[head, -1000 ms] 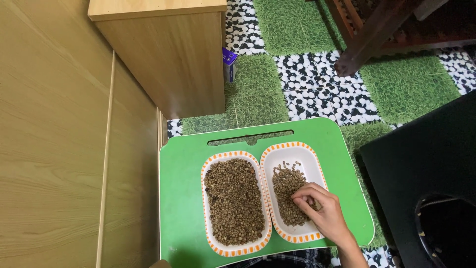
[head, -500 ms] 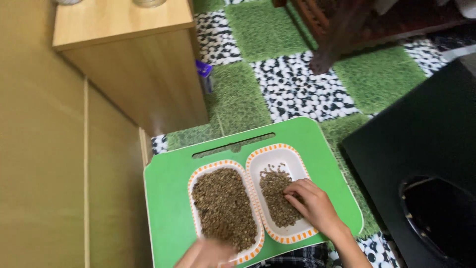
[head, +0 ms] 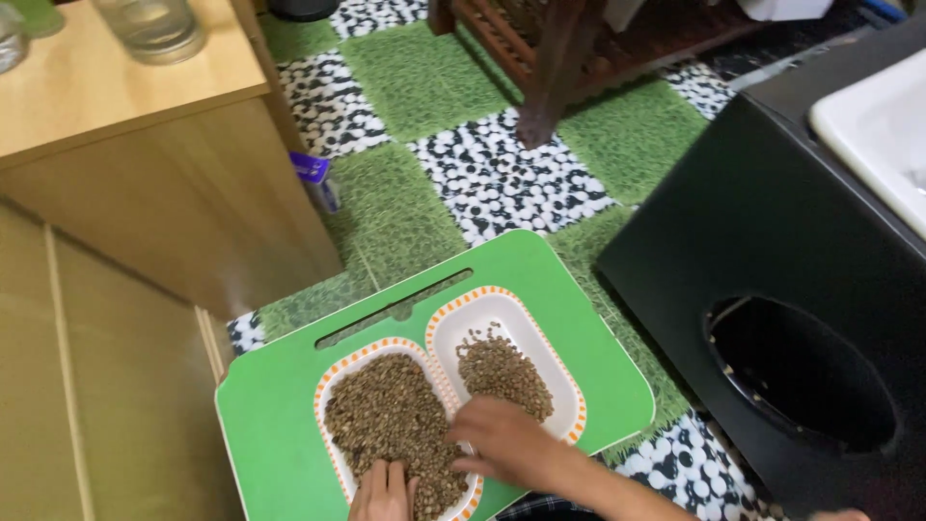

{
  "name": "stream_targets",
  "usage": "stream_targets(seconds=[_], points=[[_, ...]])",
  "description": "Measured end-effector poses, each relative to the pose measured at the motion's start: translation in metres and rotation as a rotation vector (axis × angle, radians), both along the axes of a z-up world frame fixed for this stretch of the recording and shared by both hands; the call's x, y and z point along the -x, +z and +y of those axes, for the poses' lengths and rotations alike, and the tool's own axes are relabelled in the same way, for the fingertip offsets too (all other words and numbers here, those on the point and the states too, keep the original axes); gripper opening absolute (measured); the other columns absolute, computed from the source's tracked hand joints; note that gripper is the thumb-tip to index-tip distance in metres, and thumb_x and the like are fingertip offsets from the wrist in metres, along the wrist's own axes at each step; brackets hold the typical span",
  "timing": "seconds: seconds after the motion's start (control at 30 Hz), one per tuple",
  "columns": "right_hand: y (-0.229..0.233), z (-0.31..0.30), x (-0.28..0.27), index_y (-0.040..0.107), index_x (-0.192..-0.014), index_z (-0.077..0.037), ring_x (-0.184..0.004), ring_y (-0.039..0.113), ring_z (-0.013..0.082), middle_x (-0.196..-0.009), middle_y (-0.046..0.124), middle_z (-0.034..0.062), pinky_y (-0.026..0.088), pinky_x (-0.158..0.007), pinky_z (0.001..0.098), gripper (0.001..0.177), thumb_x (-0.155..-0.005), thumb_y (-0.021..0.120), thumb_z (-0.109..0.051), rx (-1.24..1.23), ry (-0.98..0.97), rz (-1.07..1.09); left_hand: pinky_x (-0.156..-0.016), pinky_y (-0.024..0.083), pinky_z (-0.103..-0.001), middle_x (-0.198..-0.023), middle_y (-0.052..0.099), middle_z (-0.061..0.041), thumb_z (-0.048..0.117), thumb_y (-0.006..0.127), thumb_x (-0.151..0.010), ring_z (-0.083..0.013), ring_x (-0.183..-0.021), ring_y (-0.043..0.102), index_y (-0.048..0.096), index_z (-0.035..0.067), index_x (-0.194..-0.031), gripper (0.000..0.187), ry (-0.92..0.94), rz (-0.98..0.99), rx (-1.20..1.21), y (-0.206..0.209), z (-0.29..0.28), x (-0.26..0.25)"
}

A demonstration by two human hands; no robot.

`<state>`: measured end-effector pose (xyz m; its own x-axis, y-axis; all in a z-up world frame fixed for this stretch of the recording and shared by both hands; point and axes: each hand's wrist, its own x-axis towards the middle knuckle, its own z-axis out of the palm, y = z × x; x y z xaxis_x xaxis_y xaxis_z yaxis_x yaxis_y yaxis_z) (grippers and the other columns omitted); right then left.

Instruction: Manually sorting green coffee beans by hand to separate them into different trays based on quality or type.

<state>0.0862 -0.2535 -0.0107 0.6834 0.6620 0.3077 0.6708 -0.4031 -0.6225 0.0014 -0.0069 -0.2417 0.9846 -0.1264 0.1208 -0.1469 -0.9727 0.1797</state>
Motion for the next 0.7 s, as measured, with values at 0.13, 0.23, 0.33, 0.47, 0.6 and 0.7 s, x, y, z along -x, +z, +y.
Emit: stream_targets(seconds=[0.13,0.23,0.33,0.47,0.6,0.7], points=[[-0.009,0.02,0.006,0.062,-0.111,-0.003,-0.103,0.055,0.0313,-0.108,0.059,0.0126,0.044,-0.093,0.0429,0.029,-0.092,0.071,-0.023,0.165,0.045,-0.087,-0.062,0.056,-0.037,-0.087,0.056,-0.006,0.029,0.077,-0.076,-0.0263,-0.069,0.061,0.068,0.02,-0.099,0.026,-0.055,-0.107,0.119,-0.02,0.008,-0.003],[-0.017,0.027,0.008,0.062,-0.109,-0.002,-0.1,0.052,0.0307,-0.107,0.056,0.0129,0.042,-0.092,0.0416,0.025,-0.095,0.067,-0.022,0.219,0.075,-0.118,-0.065,0.053,-0.035,-0.086,0.057,-0.003,0.023,0.076,-0.072,-0.0252,-0.07,0.06,0.072,0.025,-0.093,0.022,-0.076,-0.203,0.203,-0.042,0.013,-0.005],[-0.015,0.03,0.009,0.063,-0.103,-0.002,-0.098,0.051,0.0285,-0.103,0.057,0.0122,0.042,-0.093,0.0396,0.017,-0.096,0.067,-0.017,0.227,0.084,-0.126,-0.066,0.055,-0.038,-0.083,0.058,-0.005,0.023,0.076,-0.072,-0.0269,-0.066,0.06,0.075,0.023,-0.093,0.021,-0.08,-0.251,0.316,-0.068,0.016,-0.005],[-0.014,0.032,0.01,0.062,-0.099,-0.004,-0.095,0.051,0.0268,-0.099,0.056,0.0105,0.042,-0.088,0.038,0.012,-0.096,0.068,-0.013,0.222,0.084,-0.165,-0.07,0.055,-0.036,-0.079,0.057,-0.004,0.02,0.075,-0.075,-0.0217,-0.065,0.059,0.075,0.02,-0.087,0.012,-0.011,-0.154,0.369,-0.09,0.019,-0.005],[-0.019,0.033,0.012,0.06,-0.095,-0.005,-0.095,0.051,0.0281,-0.099,0.056,0.0113,0.043,-0.09,0.0387,0.01,-0.096,0.066,-0.013,0.199,0.072,-0.166,-0.071,0.054,-0.035,-0.075,0.057,-0.002,0.022,0.076,-0.071,-0.0198,-0.064,0.06,0.077,0.02,-0.083,0.013,-0.024,-0.309,0.452,-0.111,0.018,-0.009],[-0.016,0.034,0.012,0.062,-0.096,-0.004,-0.095,0.051,0.0271,-0.098,0.057,0.0109,0.043,-0.09,0.0378,0.009,-0.097,0.065,-0.013,0.214,0.076,-0.139,-0.078,0.055,-0.034,-0.082,0.062,-0.002,0.016,0.076,-0.073,-0.0187,-0.071,0.064,0.077,0.019,-0.091,0.017,0.003,-0.174,0.427,-0.103,0.021,-0.003]])
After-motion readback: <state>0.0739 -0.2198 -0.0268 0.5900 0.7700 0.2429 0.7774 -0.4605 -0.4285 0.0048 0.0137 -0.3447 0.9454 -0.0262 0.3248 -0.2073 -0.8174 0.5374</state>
